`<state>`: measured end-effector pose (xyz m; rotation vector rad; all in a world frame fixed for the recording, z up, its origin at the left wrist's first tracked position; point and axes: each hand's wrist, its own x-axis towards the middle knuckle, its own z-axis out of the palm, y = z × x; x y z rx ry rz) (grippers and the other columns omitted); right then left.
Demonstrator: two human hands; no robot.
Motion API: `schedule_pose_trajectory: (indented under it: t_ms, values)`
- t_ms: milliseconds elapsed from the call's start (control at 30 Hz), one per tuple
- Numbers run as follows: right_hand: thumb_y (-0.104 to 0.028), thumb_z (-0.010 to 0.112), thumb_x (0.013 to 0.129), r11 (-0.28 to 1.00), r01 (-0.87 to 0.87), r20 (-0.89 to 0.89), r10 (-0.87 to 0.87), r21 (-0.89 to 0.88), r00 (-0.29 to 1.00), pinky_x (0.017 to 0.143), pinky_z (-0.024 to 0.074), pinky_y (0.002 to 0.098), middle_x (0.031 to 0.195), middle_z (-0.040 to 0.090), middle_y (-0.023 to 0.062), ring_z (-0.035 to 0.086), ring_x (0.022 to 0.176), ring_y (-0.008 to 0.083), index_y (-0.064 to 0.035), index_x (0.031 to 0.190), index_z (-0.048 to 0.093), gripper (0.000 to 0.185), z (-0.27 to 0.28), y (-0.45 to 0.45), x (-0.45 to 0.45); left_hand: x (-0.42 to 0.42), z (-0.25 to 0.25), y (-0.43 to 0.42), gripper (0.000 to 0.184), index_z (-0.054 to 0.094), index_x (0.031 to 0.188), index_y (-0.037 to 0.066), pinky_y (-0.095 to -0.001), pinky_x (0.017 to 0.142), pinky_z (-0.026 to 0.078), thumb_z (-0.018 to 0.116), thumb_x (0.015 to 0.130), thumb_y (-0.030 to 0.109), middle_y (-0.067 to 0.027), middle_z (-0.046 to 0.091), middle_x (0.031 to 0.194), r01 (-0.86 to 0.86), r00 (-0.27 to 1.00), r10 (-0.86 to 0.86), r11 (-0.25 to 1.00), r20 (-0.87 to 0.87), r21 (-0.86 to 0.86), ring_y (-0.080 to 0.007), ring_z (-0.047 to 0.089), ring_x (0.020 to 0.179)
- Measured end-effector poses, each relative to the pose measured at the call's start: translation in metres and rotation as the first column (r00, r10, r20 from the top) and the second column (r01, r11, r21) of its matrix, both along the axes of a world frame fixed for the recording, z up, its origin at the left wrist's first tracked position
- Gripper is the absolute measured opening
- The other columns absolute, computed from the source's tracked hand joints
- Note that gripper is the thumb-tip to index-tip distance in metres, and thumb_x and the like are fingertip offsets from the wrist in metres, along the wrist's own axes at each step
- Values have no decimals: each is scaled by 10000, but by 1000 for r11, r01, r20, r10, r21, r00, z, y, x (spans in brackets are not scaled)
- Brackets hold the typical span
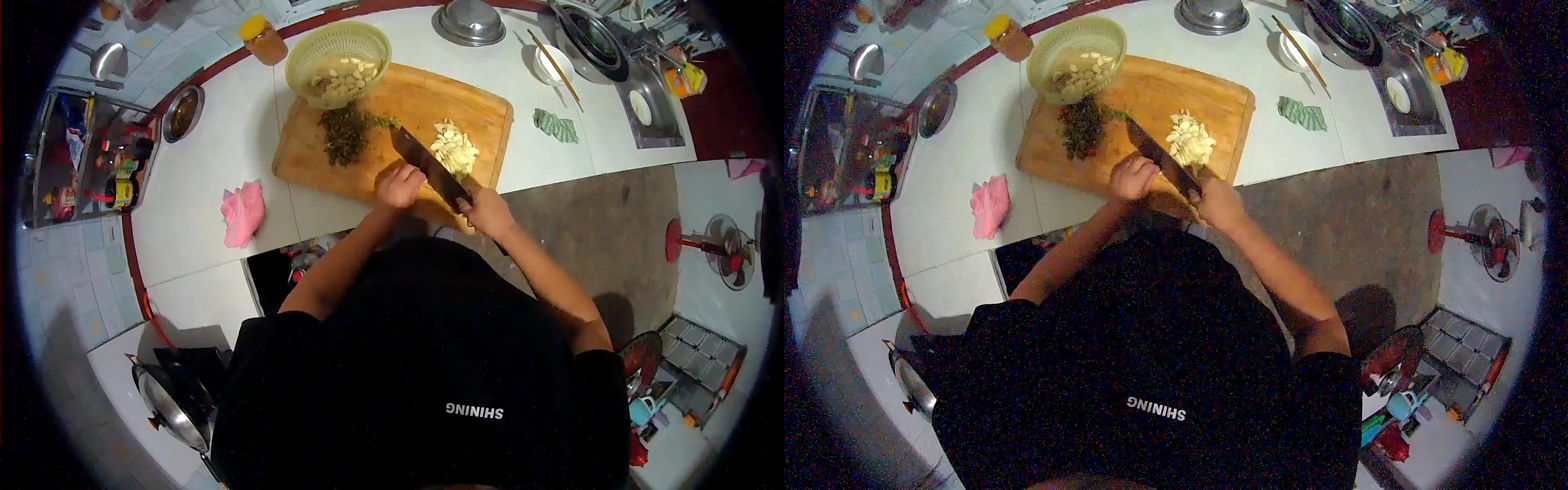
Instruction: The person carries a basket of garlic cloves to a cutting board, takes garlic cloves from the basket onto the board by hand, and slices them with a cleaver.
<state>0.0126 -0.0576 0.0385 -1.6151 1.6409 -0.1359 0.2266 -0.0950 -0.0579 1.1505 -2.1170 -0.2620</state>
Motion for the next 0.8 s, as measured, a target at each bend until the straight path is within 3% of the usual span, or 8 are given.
schedule_pose_trajectory:
  t_ms: [167, 300, 400, 567, 700, 767, 800]
  values:
    - [-280, 588, 860, 999, -24, -49, 22, -43, 999, 722, 501, 497, 868, 641, 242, 626, 841, 415, -50, 1072, 594, 313, 4, 1, 2, 0, 1, 1, 101, 640, 873, 105, -387, 709, 498, 652, 781, 144, -67, 613, 911, -17, 999, 17, 999, 30, 29, -283, 594, 808]
    - [-285, 596, 855, 999, 4, -46, -2, 43, 999, 729, 500, 493, 868, 641, 241, 628, 847, 409, -52, 1080, 590, 324, 4, -3, 0, 0, 1, 3, 92, 635, 872, 103, -396, 707, 497, 649, 791, 146, -66, 609, 898, -24, 999, 20, 996, 47, 86, -289, 591, 804]
    - [-290, 600, 854, 995, 23, -31, -20, 93, 999, 725, 501, 488, 854, 645, 233, 632, 838, 401, -48, 1080, 590, 332, 7, -2, 0, 2, 6, 1, 84, 630, 865, 100, -398, 708, 498, 647, 797, 148, -66, 602, 895, -5, 998, 6, 1000, 58, -16, -288, 591, 813]
    - [-287, 600, 856, 996, 24, -37, -21, 84, 999, 715, 498, 484, 824, 648, 222, 636, 828, 387, -43, 1074, 588, 327, 19, -4, 3, 2, -2, -1, 100, 630, 851, 116, -395, 712, 500, 660, 763, 152, -55, 594, 911, -1, 998, 1, 1000, 56, 1, -287, 587, 843]
    - [-243, 608, 859, 980, 129, 85, -143, 152, 986, 672, 505, 461, 777, 643, 221, 655, 742, 357, -37, 1078, 570, 303, 24, -3, 10, 7, -6, -5, 122, 636, 849, 139, -392, 715, 499, 665, 732, 147, -36, 593, 936, 36, 994, -28, 997, 103, -75, -281, 586, 860]
    - [-212, 607, 862, 999, 41, 65, -39, -28, 997, 627, 509, 440, 742, 639, 214, 658, 661, 328, -35, 1102, 555, 303, -19, -1, -3, 7, -22, -4, 144, 635, 872, 146, -392, 718, 499, 663, 731, 150, -34, 591, 949, 33, 993, -25, 997, 113, -75, -279, 585, 868]
    - [-200, 606, 864, 999, 27, 68, -25, -36, 997, 609, 509, 432, 727, 636, 211, 656, 626, 317, -35, 1115, 549, 306, -22, -3, -3, 7, -26, -4, 156, 635, 883, 150, -393, 720, 498, 662, 730, 152, -33, 590, 956, 28, 993, -19, 997, 118, -77, -278, 585, 872]
